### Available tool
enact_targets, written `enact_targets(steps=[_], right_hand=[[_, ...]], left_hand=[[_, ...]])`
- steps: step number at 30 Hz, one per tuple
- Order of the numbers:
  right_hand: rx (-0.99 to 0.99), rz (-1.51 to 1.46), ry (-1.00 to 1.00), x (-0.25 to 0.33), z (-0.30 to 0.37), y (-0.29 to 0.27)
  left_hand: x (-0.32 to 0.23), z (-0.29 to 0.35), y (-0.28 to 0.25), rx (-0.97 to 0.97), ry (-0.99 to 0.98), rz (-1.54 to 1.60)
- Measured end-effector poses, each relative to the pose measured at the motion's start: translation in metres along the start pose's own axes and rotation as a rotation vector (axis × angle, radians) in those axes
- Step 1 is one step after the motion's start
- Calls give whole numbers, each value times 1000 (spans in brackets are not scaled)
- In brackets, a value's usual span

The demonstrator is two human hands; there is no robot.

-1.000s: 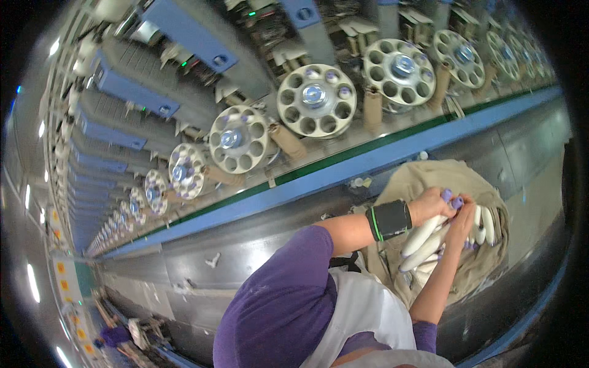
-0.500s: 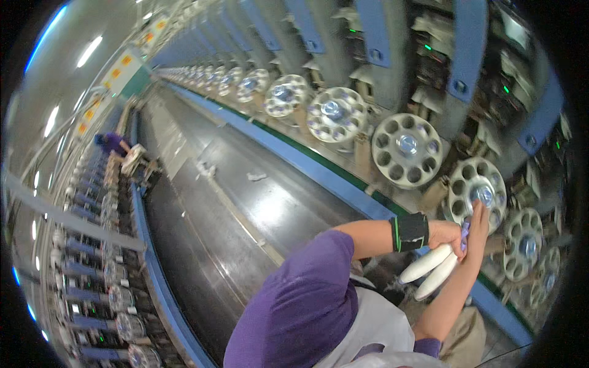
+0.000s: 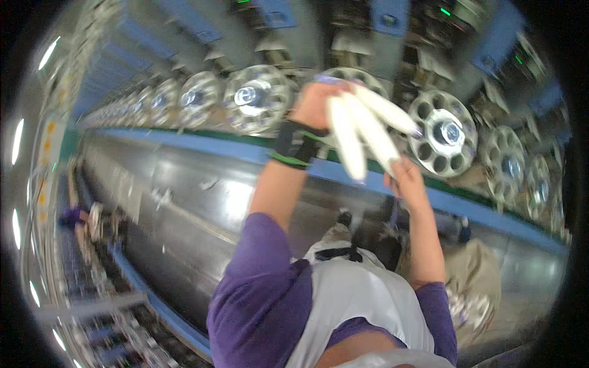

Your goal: The person repeatedly picks white cylindrical spools from a cloth sack and places them into slots on rotating circular holders mounted on a machine. The person walks along the machine, handling spools in small batches and inserting them one by one.

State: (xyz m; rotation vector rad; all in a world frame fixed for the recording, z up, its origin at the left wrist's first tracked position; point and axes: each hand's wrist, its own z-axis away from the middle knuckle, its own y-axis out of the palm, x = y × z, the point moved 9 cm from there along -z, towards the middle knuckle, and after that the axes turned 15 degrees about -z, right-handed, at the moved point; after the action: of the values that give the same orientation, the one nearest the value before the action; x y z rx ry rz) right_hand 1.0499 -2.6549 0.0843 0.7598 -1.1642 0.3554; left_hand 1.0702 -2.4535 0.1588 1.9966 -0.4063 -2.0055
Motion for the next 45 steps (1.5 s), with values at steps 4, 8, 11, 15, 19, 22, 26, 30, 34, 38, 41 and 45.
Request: enact_targets(steps=[4,8,11,15,19,22,26,30,34,38,41,45], right_hand=[[135,-8,252,-13,42,30],[-11,-385,-7,-19,4,27],[-48,-168,169,-70,-5,-7],[-41,-1040,165,-108,108,-99],[-643,-58,-529,-24,318,-278],[-789,-527,-778,12,356,-318],[-866,-208,-459,8,175,-233],[-236,-562,-32,-71,-1,-97],[-352,-265,-114,-88,74,-170],[-1126,-451,-486,-33,261,-312],[-1461,-342,-544,27,240,-285],[-706,-114,-433,81,-15,-125]], left_hand=[[3,-13,-26,-75,-74,208],[41,-42,2,77,-92,152],[52,-61,11,94,-64,222],[35,-57,-33,-4,-87,190],[17,-42,-78,-37,-103,139],[10,-41,-88,-90,-45,82],[24,-55,-44,51,-55,162],[40,-72,-15,80,-25,207],[23,-67,-49,32,18,237],[-18,-46,-100,-48,75,-20],[-9,-47,-90,-59,-14,108],[43,-75,-8,120,-55,316]])
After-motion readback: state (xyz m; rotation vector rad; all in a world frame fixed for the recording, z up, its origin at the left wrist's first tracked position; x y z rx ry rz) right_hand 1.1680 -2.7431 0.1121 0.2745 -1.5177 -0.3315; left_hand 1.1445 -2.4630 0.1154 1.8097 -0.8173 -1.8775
